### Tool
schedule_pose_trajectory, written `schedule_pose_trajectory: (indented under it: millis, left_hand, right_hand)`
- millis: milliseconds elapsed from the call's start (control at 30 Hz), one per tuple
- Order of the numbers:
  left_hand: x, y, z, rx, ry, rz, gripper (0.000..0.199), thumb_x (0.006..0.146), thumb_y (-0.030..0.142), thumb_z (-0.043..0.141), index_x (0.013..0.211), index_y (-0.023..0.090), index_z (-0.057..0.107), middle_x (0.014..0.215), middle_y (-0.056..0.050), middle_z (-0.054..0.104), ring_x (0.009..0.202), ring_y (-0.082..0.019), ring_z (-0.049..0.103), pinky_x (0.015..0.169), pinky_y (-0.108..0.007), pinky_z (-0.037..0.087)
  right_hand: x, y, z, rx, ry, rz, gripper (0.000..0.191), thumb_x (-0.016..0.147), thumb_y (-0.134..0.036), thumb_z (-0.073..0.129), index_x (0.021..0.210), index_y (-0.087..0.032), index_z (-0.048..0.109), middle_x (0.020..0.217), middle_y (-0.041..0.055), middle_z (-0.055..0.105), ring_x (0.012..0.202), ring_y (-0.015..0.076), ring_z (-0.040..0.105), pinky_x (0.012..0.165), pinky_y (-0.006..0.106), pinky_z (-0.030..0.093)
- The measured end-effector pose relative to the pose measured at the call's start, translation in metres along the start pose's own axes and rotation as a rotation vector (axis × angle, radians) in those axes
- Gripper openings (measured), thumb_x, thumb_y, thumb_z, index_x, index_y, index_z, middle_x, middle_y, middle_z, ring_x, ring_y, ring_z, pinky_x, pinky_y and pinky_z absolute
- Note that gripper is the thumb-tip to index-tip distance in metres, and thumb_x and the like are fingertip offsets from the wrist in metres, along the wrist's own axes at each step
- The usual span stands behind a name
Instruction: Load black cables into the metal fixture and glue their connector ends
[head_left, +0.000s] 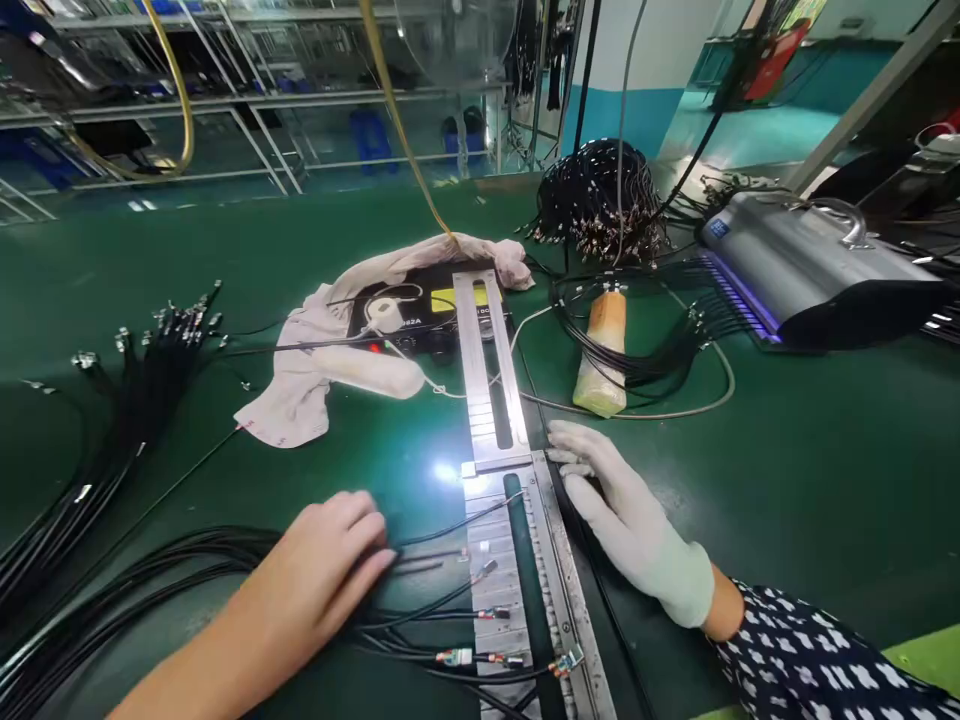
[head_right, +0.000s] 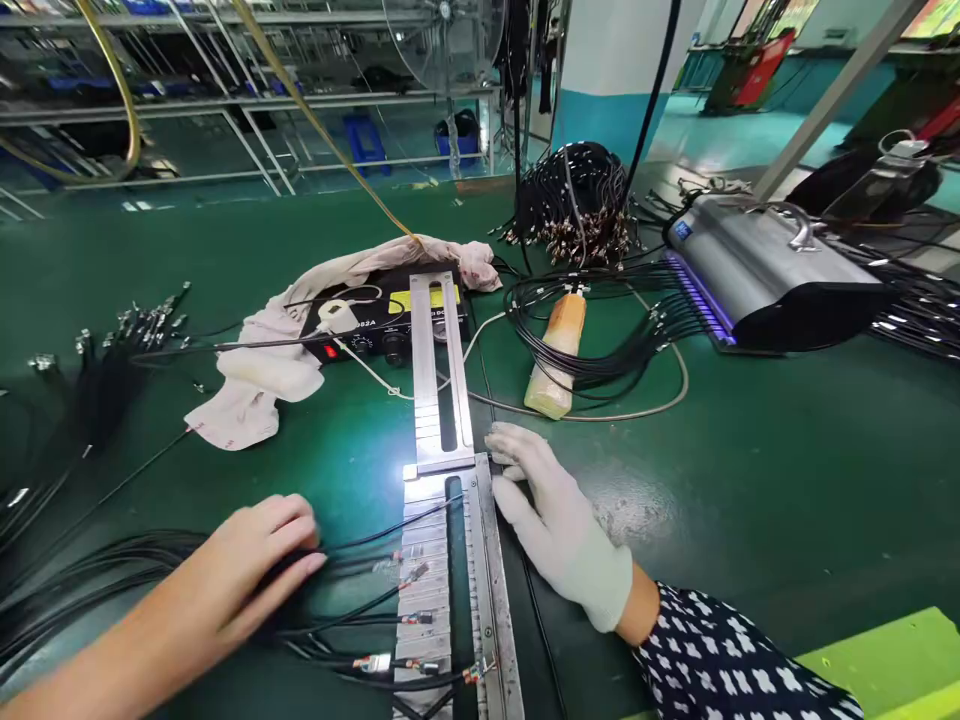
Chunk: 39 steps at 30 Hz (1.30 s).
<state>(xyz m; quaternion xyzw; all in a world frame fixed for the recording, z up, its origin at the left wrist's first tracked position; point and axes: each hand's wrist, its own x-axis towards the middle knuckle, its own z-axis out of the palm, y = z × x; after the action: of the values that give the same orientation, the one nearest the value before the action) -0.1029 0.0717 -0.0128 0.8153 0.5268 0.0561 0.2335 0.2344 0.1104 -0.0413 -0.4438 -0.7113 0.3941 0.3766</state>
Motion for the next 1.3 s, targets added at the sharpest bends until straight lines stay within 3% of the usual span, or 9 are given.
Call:
schedule_pose_trajectory:
  millis: [100, 200, 333, 500, 700, 900, 1167, 1300]
  left_hand:
    - [0.022, 0.023, 0.014, -0.068, 0.091, 0.101, 0.02, 0.099, 0.027, 0.041, 0.115, 0.025, 0.054, 0.104, -0.005, 0.059, 0.093, -0.021, 0.054, 0.083, -0.033, 0.044]
    - [0.04, 0.036, 0.023, -0.205, 0.074, 0.149, 0.023, 0.1, 0.019, 0.037, 0.115, 0.024, 0.052, 0.098, -0.004, 0.058, 0.092, -0.018, 0.054, 0.082, -0.03, 0.046]
    - [0.043, 0.033, 0.023, -0.228, 0.067, 0.199, 0.018, 0.098, 0.018, 0.045, 0.112, 0.025, 0.054, 0.096, -0.002, 0.058, 0.09, -0.017, 0.055, 0.08, -0.027, 0.047]
    - [0.046, 0.027, 0.017, -0.213, 0.14, 0.303, 0.028, 0.099, 0.01, 0.04, 0.116, 0.024, 0.057, 0.1, -0.002, 0.06, 0.087, -0.011, 0.058, 0.076, -0.02, 0.048]
    - [0.06, 0.022, 0.009, -0.028, 0.181, 0.445, 0.035, 0.097, 0.004, 0.036, 0.12, 0.019, 0.058, 0.099, -0.005, 0.063, 0.086, -0.012, 0.062, 0.075, -0.021, 0.051]
    - [0.056, 0.025, 0.009, 0.113, 0.247, 0.541, 0.035, 0.096, 0.003, 0.034, 0.12, 0.014, 0.058, 0.101, -0.009, 0.065, 0.088, -0.015, 0.063, 0.076, -0.024, 0.052]
    - [0.059, 0.019, 0.02, -0.129, 0.167, 0.459, 0.035, 0.095, 0.003, 0.04, 0.122, 0.018, 0.056, 0.103, -0.006, 0.061, 0.091, -0.013, 0.059, 0.078, -0.021, 0.049]
    - [0.046, 0.017, 0.024, -0.001, 0.233, 0.376, 0.045, 0.095, 0.005, 0.039, 0.127, 0.029, 0.059, 0.112, -0.007, 0.058, 0.102, -0.018, 0.055, 0.086, -0.031, 0.046]
  right_hand:
    - [0.002, 0.005, 0.003, 0.028, 0.03, 0.031, 0.033, 0.102, -0.036, 0.045, 0.135, -0.032, 0.049, 0.142, 0.0051, 0.046, 0.127, 0.0236, 0.05, 0.109, 0.044, 0.044]
    - [0.005, 0.006, 0.002, 0.034, 0.031, 0.044, 0.03, 0.102, -0.037, 0.046, 0.13, -0.029, 0.053, 0.141, 0.0064, 0.047, 0.126, 0.0237, 0.051, 0.108, 0.044, 0.045]
    - [0.007, 0.005, 0.002, 0.03, 0.033, 0.049, 0.027, 0.101, -0.035, 0.048, 0.125, -0.028, 0.056, 0.136, 0.006, 0.051, 0.126, 0.0232, 0.051, 0.109, 0.044, 0.044]
    - [0.009, 0.003, 0.001, 0.008, 0.027, 0.044, 0.023, 0.1, -0.03, 0.049, 0.12, -0.027, 0.059, 0.133, 0.0041, 0.054, 0.124, 0.0208, 0.052, 0.108, 0.041, 0.044]
    - [0.011, -0.001, 0.0, 0.018, 0.01, 0.054, 0.019, 0.099, -0.027, 0.05, 0.112, -0.025, 0.063, 0.125, 0.004, 0.059, 0.12, 0.0199, 0.054, 0.106, 0.04, 0.045]
    - [0.013, -0.004, 0.001, 0.038, 0.019, 0.06, 0.019, 0.097, -0.025, 0.051, 0.11, -0.025, 0.065, 0.121, 0.0037, 0.061, 0.116, 0.0187, 0.056, 0.104, 0.037, 0.046]
    - [0.013, -0.007, 0.0, 0.051, 0.02, 0.07, 0.019, 0.096, -0.023, 0.052, 0.11, -0.024, 0.065, 0.12, 0.0043, 0.061, 0.112, 0.0196, 0.058, 0.096, 0.036, 0.053]
    - [0.013, -0.008, 0.001, 0.045, 0.019, 0.059, 0.019, 0.097, -0.023, 0.052, 0.111, -0.024, 0.065, 0.12, 0.0047, 0.061, 0.113, 0.0201, 0.058, 0.094, 0.036, 0.053]
